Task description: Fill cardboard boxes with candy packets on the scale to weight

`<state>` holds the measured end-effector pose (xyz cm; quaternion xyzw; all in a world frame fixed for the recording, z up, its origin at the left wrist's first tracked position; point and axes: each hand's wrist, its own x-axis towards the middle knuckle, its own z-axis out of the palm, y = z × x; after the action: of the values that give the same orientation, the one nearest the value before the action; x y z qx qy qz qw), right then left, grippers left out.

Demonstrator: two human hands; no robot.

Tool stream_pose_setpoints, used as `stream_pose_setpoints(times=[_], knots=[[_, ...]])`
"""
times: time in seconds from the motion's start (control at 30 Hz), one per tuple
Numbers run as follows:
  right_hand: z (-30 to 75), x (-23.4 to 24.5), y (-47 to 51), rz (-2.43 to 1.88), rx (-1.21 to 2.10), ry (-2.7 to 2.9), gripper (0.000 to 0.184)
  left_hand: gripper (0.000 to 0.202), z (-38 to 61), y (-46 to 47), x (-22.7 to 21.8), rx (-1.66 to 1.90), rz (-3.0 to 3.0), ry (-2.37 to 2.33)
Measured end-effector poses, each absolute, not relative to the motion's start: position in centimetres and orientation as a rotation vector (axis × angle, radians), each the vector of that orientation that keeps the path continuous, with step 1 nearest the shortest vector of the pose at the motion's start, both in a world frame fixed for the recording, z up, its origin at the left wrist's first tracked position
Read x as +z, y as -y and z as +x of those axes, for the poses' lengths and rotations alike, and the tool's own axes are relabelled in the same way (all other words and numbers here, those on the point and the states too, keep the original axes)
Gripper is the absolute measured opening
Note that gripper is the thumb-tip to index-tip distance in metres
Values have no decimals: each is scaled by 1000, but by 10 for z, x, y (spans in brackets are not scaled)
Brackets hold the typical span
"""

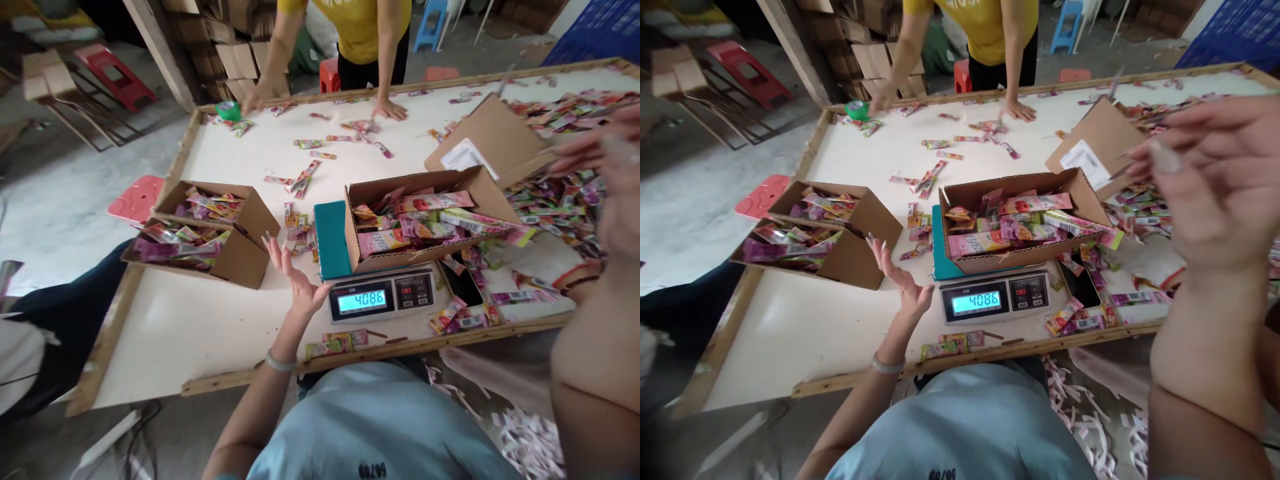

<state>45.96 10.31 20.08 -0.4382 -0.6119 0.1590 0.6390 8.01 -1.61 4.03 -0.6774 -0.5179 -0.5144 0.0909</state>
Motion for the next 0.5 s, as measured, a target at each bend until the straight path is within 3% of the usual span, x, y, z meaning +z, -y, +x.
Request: stream_pose_setpoints(times=[0.1,0.23,0.33,0.5], knots=[[442,213,-97,-939,501,2003,50,106,83,14,38,-1512,-2004,1564],[416,211,-110,-1036,543,2634,58,107,86,11,41,-1521,-2012,1534],[409,204,-126,-1065,568,2745,51,100,89,11,45,-1549,-2038,1482],[417,195,-136,-1185,377,2733,58,97,91,11,49,-1550,-2058,1475]])
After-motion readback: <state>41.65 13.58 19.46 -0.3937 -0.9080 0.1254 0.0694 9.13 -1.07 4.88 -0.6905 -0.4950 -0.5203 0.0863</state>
